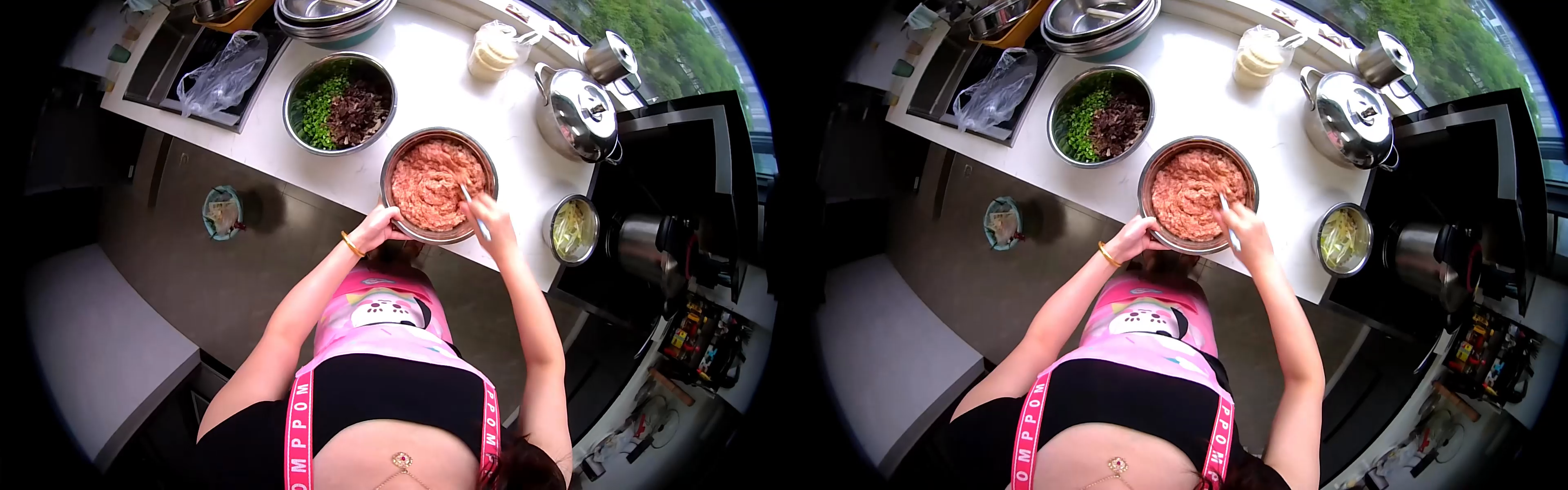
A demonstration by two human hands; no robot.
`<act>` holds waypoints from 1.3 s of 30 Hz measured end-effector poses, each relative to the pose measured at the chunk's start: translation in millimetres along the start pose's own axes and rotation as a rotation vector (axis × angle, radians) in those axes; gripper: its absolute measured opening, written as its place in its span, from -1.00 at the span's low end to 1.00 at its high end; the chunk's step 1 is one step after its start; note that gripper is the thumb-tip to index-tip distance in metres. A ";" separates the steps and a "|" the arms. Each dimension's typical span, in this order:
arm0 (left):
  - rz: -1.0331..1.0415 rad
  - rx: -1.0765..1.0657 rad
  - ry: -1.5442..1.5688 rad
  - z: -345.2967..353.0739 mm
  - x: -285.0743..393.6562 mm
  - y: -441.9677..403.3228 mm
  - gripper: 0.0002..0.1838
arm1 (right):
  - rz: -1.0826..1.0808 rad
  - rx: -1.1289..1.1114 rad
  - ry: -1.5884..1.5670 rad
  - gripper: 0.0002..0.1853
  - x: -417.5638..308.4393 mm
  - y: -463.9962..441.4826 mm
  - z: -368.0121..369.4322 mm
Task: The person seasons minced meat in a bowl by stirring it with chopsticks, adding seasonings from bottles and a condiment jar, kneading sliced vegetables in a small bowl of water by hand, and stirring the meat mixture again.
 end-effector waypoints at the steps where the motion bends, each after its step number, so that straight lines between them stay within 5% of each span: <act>1: -0.012 -0.009 0.002 2.4 -0.8 -1.6 -0.68 | -0.065 0.032 -0.045 -0.93 -9.3 13.1 6.1; 6: -0.004 -0.072 0.092 6.8 -17.0 -7.1 -0.68 | -0.214 0.035 -0.157 -0.90 -31.5 -17.0 24.0; 10: 0.074 -0.001 0.071 9.4 -13.5 -4.8 -0.68 | 0.015 0.071 -0.042 -0.96 -12.7 5.4 -3.1; 16: 0.029 -0.053 0.138 -2.5 -32.3 -17.3 -0.73 | -0.184 -0.030 -0.208 -0.89 -40.2 -18.3 21.7; 20: 0.114 -0.013 0.155 14.0 -18.9 -9.8 -0.74 | 0.021 0.058 -0.083 -0.91 -8.8 -11.7 -7.2; 28: 0.061 -0.042 0.138 12.6 -26.8 -14.8 -0.66 | -0.032 0.226 -0.287 -0.90 -47.5 -18.8 -11.7; 33: 0.030 -0.017 0.128 8.8 -27.6 -17.5 -0.65 | 0.057 0.267 -0.078 -0.86 -8.2 -35.8 -47.1; 39: 0.043 -0.048 0.138 16.9 -20.7 -13.0 -0.69 | 0.149 0.127 -0.586 -0.89 21.7 -77.9 5.9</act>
Point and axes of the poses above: each hand's wrist, its own y-axis away from the middle knuckle, its own z-axis out of the palm, x = y × z, the point moved 2 cm from there along -y, towards the middle knuckle, and after that the axes turned 9 degrees about -x, right-handed, at the moved point
